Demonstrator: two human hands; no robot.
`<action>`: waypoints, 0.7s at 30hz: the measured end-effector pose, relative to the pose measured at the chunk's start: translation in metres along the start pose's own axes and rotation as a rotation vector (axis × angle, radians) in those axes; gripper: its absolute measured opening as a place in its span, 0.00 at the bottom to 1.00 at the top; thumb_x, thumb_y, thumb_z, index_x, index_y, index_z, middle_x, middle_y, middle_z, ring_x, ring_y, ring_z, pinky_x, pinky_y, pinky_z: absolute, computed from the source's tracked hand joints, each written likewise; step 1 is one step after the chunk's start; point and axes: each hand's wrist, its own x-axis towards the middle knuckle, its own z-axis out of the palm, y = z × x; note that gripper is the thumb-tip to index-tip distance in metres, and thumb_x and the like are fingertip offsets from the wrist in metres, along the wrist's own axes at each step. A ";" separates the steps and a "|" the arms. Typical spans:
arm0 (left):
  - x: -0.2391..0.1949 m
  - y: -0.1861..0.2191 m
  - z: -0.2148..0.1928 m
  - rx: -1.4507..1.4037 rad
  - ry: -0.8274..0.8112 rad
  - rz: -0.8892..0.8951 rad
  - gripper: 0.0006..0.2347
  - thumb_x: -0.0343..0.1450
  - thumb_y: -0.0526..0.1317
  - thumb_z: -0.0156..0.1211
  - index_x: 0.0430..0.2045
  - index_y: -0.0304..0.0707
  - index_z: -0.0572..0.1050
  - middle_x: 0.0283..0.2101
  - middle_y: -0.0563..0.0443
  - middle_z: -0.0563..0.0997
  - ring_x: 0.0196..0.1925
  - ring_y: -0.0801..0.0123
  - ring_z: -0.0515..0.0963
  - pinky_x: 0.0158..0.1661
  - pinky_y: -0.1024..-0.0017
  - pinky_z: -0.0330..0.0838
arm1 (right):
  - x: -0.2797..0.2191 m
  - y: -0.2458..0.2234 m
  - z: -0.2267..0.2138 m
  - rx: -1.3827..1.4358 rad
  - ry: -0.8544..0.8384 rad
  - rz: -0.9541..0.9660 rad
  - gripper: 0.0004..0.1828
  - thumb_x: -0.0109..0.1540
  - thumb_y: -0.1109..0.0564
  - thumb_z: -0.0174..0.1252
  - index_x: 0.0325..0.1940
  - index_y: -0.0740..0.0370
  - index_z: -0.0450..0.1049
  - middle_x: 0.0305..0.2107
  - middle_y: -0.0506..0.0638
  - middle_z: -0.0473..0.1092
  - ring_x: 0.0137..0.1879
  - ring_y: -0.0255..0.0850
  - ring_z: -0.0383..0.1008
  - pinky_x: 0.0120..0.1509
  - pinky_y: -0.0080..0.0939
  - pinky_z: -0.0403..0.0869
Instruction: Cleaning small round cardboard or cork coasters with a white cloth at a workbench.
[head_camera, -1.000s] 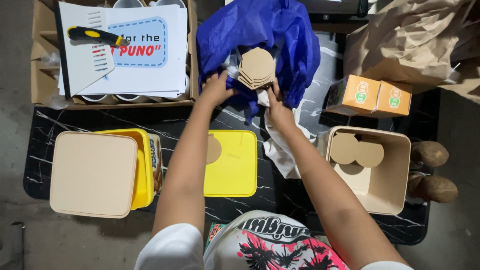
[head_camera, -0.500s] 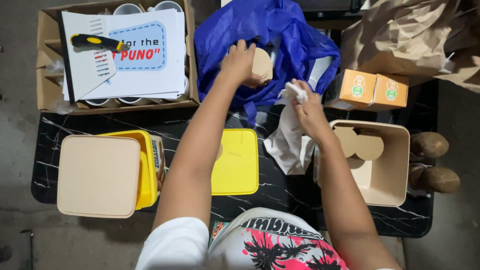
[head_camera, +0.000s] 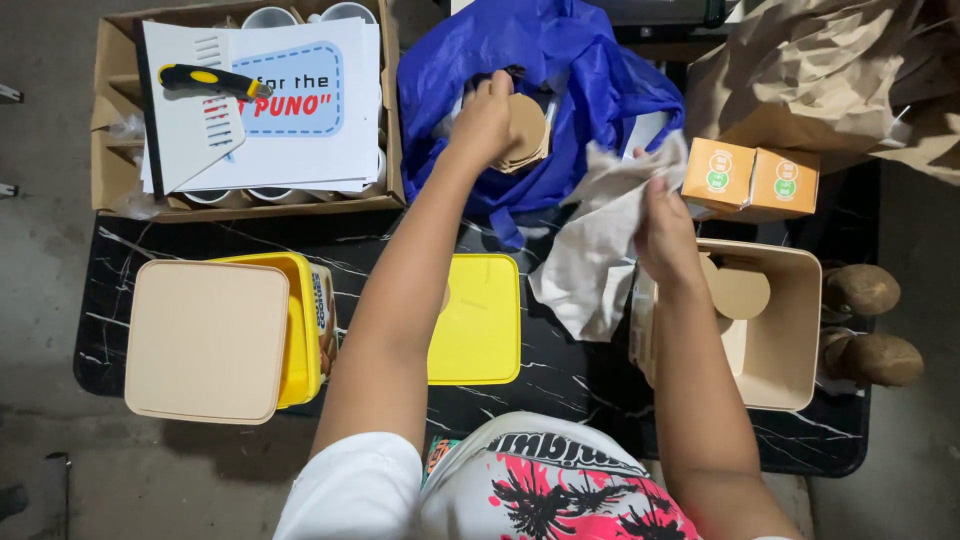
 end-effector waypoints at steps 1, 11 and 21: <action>-0.007 -0.001 -0.003 0.001 0.000 0.000 0.34 0.47 0.41 0.81 0.45 0.34 0.68 0.46 0.36 0.74 0.47 0.36 0.76 0.45 0.50 0.73 | 0.001 0.010 -0.004 0.001 -0.001 0.000 0.26 0.71 0.44 0.44 0.70 0.57 0.63 0.58 0.47 0.72 0.63 0.37 0.73 0.69 0.38 0.70; -0.154 0.130 -0.020 -0.791 0.154 -0.382 0.11 0.75 0.35 0.56 0.50 0.34 0.75 0.39 0.36 0.83 0.40 0.56 0.85 0.40 0.65 0.77 | 0.019 0.157 0.015 -0.325 0.276 -0.177 0.26 0.74 0.37 0.41 0.37 0.60 0.68 0.28 0.44 0.64 0.32 0.35 0.62 0.36 0.40 0.63; -0.185 0.136 -0.007 -1.081 0.171 -0.475 0.07 0.75 0.30 0.56 0.46 0.29 0.74 0.38 0.48 0.83 0.40 0.76 0.81 0.42 0.75 0.74 | 0.015 0.120 0.052 -0.651 0.192 -0.420 0.26 0.75 0.39 0.44 0.37 0.62 0.68 0.26 0.44 0.63 0.32 0.35 0.61 0.34 0.42 0.63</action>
